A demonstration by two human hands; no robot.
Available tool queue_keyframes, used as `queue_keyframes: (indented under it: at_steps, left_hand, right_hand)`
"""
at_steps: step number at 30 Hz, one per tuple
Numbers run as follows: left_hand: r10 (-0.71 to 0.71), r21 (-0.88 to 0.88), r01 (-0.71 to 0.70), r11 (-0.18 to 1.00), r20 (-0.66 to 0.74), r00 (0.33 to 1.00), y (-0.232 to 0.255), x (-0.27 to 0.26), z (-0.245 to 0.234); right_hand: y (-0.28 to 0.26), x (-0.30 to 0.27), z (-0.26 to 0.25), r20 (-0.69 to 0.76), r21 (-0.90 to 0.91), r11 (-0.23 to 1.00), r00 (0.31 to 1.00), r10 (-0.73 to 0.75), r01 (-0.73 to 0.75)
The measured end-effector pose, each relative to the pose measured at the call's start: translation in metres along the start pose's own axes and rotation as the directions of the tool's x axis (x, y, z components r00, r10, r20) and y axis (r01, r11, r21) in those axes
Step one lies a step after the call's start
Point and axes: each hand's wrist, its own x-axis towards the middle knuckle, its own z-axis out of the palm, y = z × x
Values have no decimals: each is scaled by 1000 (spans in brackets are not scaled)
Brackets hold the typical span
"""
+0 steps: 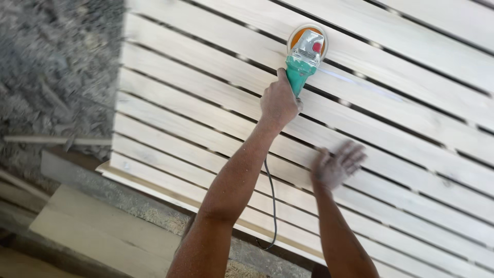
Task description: The person uses a power sander to smooth the surface of wooden slats while sitting on the ground.
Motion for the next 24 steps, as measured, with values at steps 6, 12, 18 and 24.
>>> queue_keyframes:
  at_steps: [6, 12, 18, 24]
  left_hand:
    - [-107, -45, 101, 994, -169, 980, -94, 51, -123]
    - [-142, -118, 113, 987, -277, 950, -197, 97, -204]
    - [-10, 8, 17, 1000, -490, 871, -244, 78, -223]
    - [-103, -151, 69, 986, -228, 968, -169, 16, -156]
  right_hand:
    - [-15, -1, -6, -81, -72, 997, 996, 32, -38]
    - [-27, -1, -7, -66, -82, 994, 996, 67, -72]
    - [-11, -2, 4, -98, -80, 996, 995, 24, -32]
    - [11, -3, 16, -117, -51, 999, 993, -12, 6]
